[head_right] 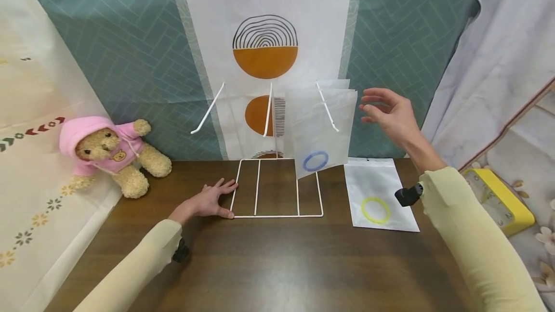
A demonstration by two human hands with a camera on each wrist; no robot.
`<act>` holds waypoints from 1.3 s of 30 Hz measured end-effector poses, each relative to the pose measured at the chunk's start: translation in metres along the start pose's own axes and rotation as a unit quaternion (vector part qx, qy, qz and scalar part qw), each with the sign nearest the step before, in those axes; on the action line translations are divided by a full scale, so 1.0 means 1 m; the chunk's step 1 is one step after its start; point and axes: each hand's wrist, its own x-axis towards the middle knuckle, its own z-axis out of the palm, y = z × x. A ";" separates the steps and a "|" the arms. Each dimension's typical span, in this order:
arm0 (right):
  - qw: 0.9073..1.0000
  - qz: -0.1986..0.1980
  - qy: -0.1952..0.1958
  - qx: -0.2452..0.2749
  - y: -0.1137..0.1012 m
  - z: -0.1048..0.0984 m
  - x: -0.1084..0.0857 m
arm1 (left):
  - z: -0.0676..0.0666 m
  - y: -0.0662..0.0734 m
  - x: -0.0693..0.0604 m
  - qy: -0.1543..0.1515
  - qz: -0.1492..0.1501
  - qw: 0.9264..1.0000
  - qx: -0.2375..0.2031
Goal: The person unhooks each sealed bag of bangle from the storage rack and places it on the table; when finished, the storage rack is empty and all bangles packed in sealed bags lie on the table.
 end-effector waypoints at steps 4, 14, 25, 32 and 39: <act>1.000 -0.003 -0.004 0.008 0.003 0.000 0.001 | 0.001 0.000 0.001 -0.002 0.001 1.000 0.002; 0.999 -0.017 -0.032 0.001 0.003 0.002 0.004 | 0.002 0.000 -0.001 0.003 -0.003 1.000 -0.001; 0.999 -0.004 -0.027 -0.026 0.001 0.005 0.006 | 0.004 -0.001 -0.001 0.005 -0.004 1.000 -0.002; 0.998 0.016 -0.023 -0.060 0.000 0.004 0.005 | 0.002 0.000 -0.002 0.006 -0.004 1.000 -0.002; 0.998 0.013 -0.025 -0.055 -0.001 0.006 0.008 | 0.000 0.001 -0.002 0.005 -0.005 1.000 0.000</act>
